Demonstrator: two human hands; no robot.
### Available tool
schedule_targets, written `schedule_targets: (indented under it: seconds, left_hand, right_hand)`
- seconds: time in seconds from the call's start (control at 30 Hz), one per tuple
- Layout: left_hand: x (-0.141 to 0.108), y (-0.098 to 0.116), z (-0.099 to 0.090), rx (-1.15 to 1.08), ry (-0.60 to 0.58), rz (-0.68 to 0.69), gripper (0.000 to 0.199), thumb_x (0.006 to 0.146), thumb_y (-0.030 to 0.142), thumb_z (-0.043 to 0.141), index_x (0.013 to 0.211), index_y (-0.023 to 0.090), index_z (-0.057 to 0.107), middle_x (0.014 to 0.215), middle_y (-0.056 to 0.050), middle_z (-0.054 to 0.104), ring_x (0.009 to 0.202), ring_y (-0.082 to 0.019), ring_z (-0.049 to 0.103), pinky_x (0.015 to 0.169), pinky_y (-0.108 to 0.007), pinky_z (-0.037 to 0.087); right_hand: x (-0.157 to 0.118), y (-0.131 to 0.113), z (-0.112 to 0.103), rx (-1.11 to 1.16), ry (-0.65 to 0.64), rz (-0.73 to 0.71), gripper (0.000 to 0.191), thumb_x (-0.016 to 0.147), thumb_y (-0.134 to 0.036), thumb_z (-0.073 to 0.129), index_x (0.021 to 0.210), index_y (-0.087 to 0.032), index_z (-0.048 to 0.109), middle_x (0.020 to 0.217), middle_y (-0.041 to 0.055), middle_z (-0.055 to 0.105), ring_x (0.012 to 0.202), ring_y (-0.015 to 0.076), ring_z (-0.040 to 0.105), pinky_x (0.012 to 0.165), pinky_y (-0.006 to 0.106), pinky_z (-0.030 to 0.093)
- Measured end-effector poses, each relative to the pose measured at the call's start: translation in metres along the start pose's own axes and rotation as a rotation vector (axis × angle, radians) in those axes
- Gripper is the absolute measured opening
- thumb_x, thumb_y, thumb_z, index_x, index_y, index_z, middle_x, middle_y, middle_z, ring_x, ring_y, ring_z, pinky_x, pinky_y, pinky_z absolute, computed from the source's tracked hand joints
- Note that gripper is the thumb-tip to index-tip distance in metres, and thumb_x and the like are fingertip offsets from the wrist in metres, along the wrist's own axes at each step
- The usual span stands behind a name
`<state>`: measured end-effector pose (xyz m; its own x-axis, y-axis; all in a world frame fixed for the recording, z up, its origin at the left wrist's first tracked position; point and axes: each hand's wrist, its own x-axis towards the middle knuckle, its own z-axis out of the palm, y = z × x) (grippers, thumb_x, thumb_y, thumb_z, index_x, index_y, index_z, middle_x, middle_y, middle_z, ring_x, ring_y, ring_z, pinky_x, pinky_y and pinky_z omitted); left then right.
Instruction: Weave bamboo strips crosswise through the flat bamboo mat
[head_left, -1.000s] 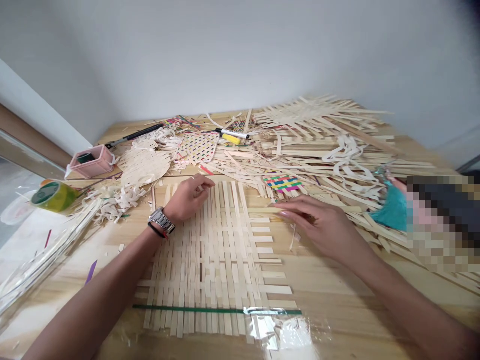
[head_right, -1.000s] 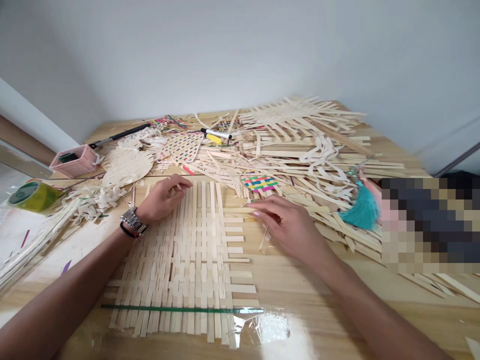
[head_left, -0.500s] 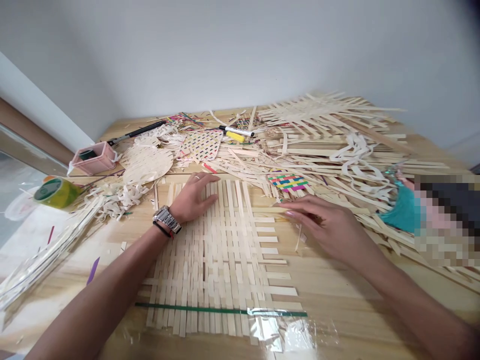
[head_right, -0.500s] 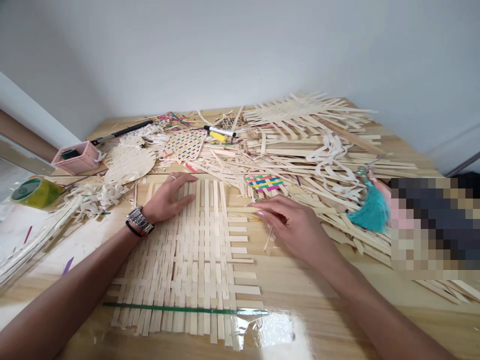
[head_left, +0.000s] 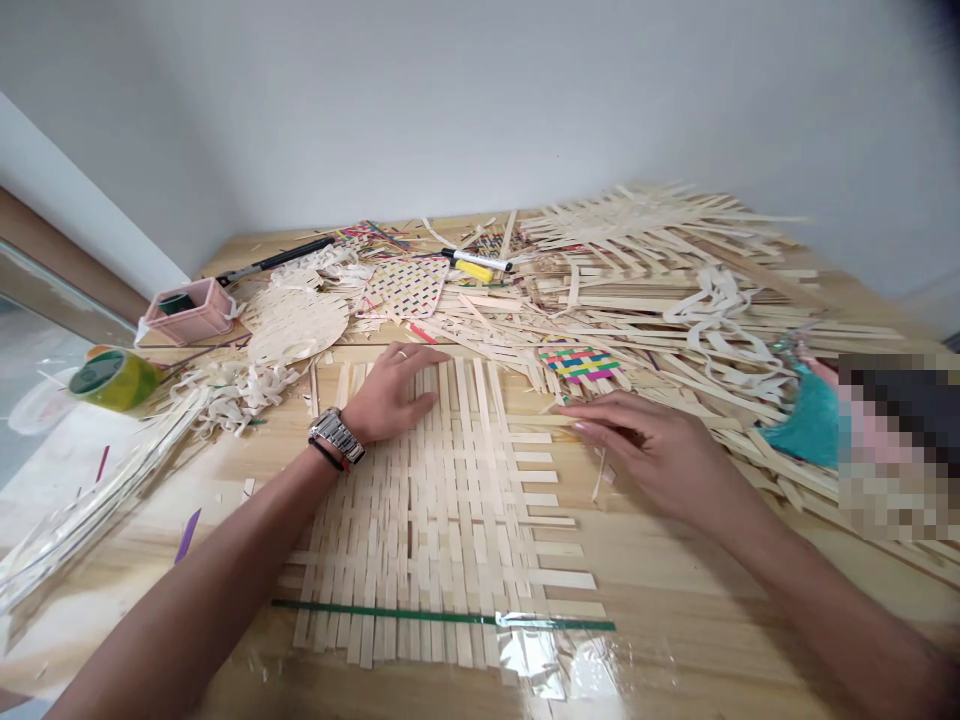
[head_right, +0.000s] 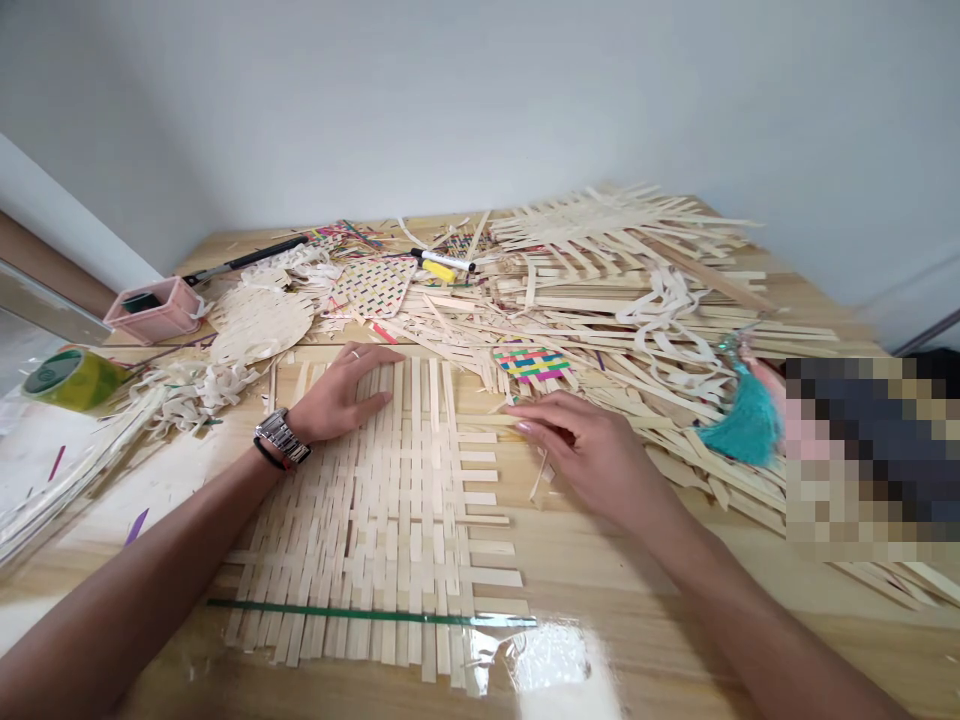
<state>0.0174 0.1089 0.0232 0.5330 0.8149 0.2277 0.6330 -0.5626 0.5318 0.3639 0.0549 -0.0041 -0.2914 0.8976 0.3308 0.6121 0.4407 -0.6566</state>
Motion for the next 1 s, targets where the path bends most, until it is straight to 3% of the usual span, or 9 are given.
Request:
schedule_targets:
  seconds: [0.4, 1.0]
  left_hand:
    - [-0.0005, -0.0034, 0.0004, -0.008, 0.008, 0.052, 0.046, 0.089, 0.025, 0.065, 0.134, 0.02, 0.063, 0.139, -0.011, 0.066, 0.133, -0.032, 0.056, 0.118, -0.053, 0.044]
    - [-0.0006, -0.0056, 0.0029, 0.005, 0.014, 0.06, 0.042, 0.088, 0.023, 0.065, 0.129, 0.021, 0.066, 0.14, -0.012, 0.066, 0.136, -0.033, 0.057, 0.119, -0.057, 0.042]
  right_hand:
    - [-0.0005, 0.0036, -0.0001, -0.012, -0.067, 0.001, 0.029, 0.103, -0.047, 0.06, 0.11, -0.029, 0.081, 0.112, 0.0076, 0.08, 0.098, 0.0253, 0.076, 0.083, 0.041, 0.059]
    - [-0.0002, -0.0025, 0.0, -0.013, -0.006, 0.02, 0.027, 0.102, -0.044, 0.063, 0.113, -0.029, 0.082, 0.109, 0.0066, 0.08, 0.097, 0.025, 0.076, 0.083, 0.041, 0.059]
